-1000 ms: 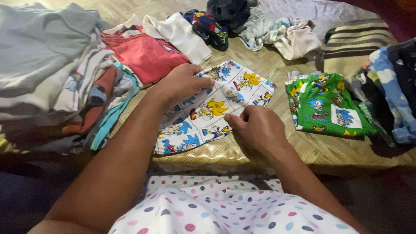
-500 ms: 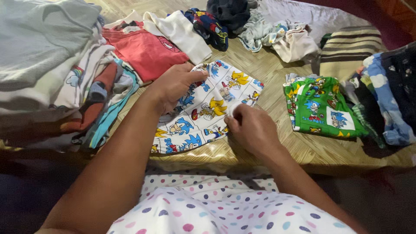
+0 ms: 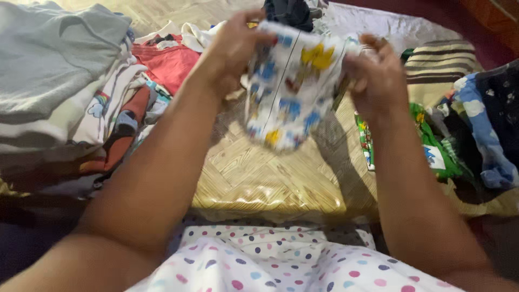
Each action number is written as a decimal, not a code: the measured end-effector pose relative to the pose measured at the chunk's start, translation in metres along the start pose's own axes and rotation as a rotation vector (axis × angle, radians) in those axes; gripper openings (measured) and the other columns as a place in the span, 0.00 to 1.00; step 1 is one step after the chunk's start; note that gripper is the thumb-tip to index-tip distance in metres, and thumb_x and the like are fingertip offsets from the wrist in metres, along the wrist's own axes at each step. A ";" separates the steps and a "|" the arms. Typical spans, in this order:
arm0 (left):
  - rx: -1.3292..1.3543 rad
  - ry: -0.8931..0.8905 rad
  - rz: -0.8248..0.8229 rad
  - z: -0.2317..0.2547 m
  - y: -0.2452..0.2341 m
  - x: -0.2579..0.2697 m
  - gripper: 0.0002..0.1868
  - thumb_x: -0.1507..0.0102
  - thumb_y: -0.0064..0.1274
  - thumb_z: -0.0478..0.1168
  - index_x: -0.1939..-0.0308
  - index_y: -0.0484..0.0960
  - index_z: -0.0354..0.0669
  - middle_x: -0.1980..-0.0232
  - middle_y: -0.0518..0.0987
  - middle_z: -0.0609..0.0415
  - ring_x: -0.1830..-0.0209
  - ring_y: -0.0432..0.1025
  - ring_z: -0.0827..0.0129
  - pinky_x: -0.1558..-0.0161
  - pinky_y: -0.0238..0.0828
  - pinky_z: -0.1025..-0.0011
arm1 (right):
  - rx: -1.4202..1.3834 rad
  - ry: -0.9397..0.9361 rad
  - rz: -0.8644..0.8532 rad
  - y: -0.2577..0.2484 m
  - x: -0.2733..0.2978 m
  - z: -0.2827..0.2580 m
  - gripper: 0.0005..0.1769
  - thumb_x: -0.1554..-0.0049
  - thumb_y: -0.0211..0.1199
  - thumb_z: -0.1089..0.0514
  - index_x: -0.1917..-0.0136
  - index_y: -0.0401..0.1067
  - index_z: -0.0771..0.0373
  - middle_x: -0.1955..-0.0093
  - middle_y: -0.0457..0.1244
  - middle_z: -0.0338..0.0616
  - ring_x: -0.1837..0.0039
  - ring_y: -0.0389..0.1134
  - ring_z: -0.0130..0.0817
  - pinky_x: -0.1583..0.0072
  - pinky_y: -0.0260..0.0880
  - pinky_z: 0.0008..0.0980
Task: The person folds several small garments on a bed, including a white shirt with cartoon characters, a blue tank top, and a patterned cloth. Each item is unfolded, smoothed, folded into a compact rectangle, and placed into a growing stack.
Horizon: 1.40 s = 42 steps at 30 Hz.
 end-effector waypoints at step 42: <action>-1.465 0.067 -0.168 -0.080 0.084 0.094 0.40 0.44 0.57 0.40 0.29 0.61 0.40 0.24 0.58 0.39 0.22 0.49 0.45 0.27 0.44 0.57 | 0.495 -0.195 -0.315 0.075 0.083 0.064 0.36 0.31 0.48 0.37 0.19 0.55 0.59 0.15 0.47 0.56 0.14 0.45 0.45 0.18 0.43 0.42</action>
Point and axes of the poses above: each hand's wrist, its own x-axis away from the middle knuckle, its own y-axis out of the palm, z = x × y, the point moved 4 cm from there along -x, towards the middle knuckle
